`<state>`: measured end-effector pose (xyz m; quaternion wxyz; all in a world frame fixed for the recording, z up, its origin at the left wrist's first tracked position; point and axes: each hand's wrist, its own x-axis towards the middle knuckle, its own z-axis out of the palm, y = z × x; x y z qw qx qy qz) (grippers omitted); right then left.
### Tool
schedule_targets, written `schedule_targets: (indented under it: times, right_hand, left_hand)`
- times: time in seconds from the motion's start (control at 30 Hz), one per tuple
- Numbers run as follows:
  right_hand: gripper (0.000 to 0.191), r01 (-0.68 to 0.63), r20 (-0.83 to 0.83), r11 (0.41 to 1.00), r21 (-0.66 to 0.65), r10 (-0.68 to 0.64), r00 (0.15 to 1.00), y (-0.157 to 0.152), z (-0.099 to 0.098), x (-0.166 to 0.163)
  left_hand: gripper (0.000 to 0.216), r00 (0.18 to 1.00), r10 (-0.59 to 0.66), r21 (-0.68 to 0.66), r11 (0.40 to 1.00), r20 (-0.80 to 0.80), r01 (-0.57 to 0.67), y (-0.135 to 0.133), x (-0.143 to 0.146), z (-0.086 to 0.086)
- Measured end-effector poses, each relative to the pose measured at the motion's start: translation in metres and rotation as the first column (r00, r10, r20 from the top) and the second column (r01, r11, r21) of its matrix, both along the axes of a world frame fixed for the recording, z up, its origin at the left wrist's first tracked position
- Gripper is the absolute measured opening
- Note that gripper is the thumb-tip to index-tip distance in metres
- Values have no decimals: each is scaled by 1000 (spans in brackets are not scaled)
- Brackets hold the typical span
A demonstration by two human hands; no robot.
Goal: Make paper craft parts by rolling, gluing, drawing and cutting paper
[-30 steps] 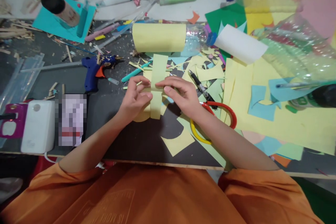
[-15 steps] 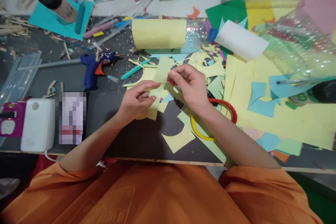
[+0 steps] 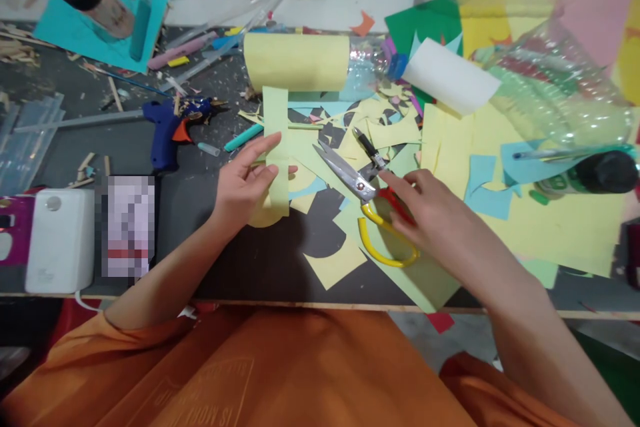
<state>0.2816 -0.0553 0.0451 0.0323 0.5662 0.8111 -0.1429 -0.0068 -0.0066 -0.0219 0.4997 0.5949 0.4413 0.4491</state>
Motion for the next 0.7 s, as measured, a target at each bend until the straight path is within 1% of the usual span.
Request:
schedule_targets:
  times: [0.07,0.13,0.2,0.3,0.37,0.43,0.5,0.6,0.7]
  right_hand:
    - [54,-18,84,1000,20,16,996,-10,-4,1]
    - [56,-41,196,999,-20,44,980,-18,-5,0]
    - [59,-86,280,996,-30,91,956,-23,-6,-3]
    - [63,-126,305,992,10,117,945,-23,-10,-9]
    - [60,-79,293,996,41,64,954,-20,-15,-16]
    - [58,3,268,999,45,-15,963,-16,-19,-24]
    - [54,102,211,995,13,-102,972,-12,-22,-29]
    - [49,223,79,973,-54,-218,973,-7,-19,-29]
    - [47,232,-59,966,-117,-240,969,-5,-12,-19]
  left_hand:
    - [39,1000,-1,-7,1000,-14,1,0,-1,-2]
    - [43,1000,5,-27,1000,-17,-5,1,-3,-3]
    - [48,1000,4,-64,998,-13,-5,2,-4,-2]
    - [53,1000,3,-98,995,-10,-4,2,-4,0]
    - [54,1000,16,-91,996,-3,-16,2,-3,1]
    - [52,999,34,-84,996,14,-32,1,-1,2]
    - [48,999,40,-109,993,32,-36,0,0,4]
    - [45,996,44,-172,985,75,-30,-1,2,10]
    - [42,991,49,-212,977,126,-21,-1,2,16]
